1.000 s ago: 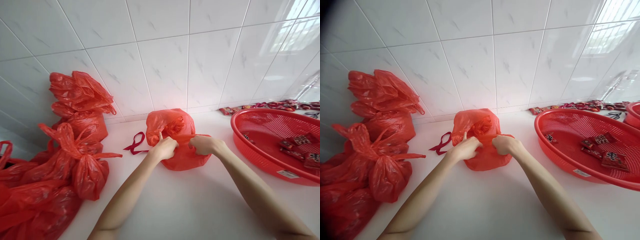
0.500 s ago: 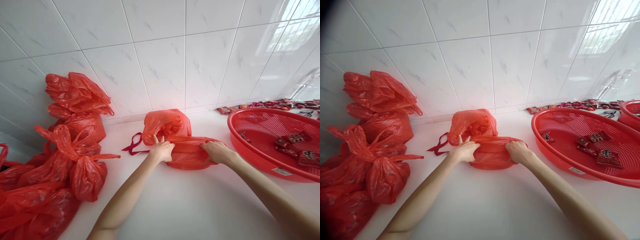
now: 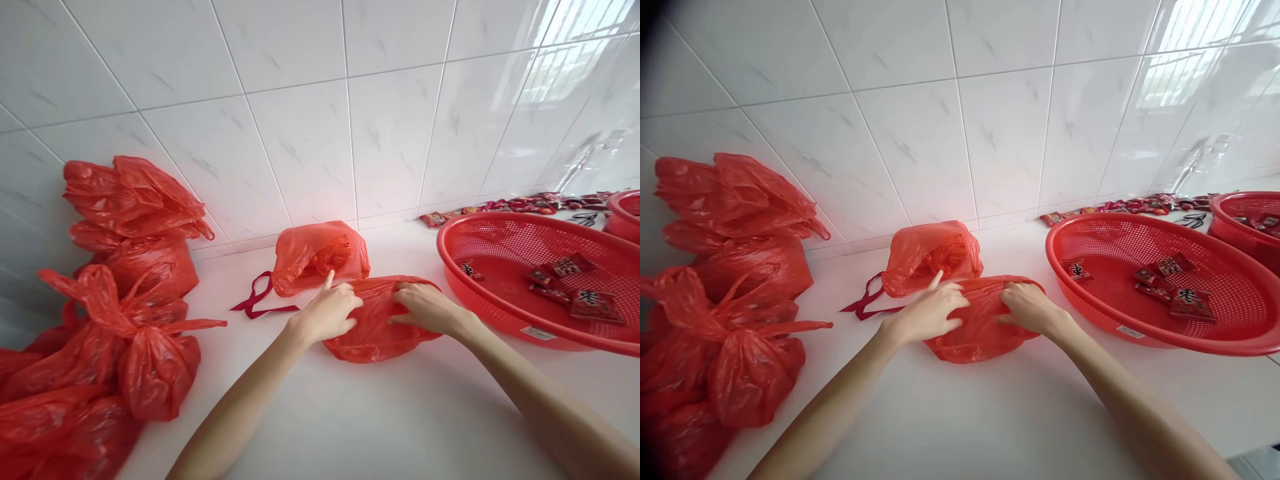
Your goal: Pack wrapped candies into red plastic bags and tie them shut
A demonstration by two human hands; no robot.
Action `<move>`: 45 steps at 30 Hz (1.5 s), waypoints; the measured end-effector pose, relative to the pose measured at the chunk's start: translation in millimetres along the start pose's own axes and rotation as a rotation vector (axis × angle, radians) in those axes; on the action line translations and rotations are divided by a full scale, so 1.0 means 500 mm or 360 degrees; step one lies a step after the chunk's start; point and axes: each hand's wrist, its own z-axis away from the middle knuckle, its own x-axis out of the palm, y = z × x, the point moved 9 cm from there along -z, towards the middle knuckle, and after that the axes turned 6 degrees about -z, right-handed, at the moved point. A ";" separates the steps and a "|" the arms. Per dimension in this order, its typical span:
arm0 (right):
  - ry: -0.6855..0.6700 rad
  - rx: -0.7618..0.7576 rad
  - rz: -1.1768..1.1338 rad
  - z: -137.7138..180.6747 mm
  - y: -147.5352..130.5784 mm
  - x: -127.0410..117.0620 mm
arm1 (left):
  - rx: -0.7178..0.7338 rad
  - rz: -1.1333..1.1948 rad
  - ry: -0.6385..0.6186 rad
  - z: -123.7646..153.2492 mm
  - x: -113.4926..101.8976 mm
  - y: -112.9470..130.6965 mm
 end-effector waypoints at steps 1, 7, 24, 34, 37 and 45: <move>-0.0037 0.0016 0.0002 -0.001 0.001 0.006 | -0.0052 -0.0020 -0.0101 -0.002 0.018 -0.009; -0.0178 0.0151 0.0016 0.008 0.022 0.026 | -0.0275 -0.0017 -0.0467 0.001 0.068 -0.054; -0.0284 0.0200 0.0016 0.032 0.036 0.024 | -0.0108 -0.0045 0.0073 0.035 0.021 -0.026; -0.0256 0.0125 0.0051 0.035 0.003 0.013 | 0.0021 -0.0027 0.0452 0.062 -0.008 0.010; -0.0158 0.0101 0.0037 0.031 -0.007 0.003 | 0.0110 -0.0033 0.0481 0.058 0.006 0.041; -0.0183 0.0196 0.0105 0.017 0.026 0.014 | -0.0240 0.0034 0.0177 0.061 0.056 -0.014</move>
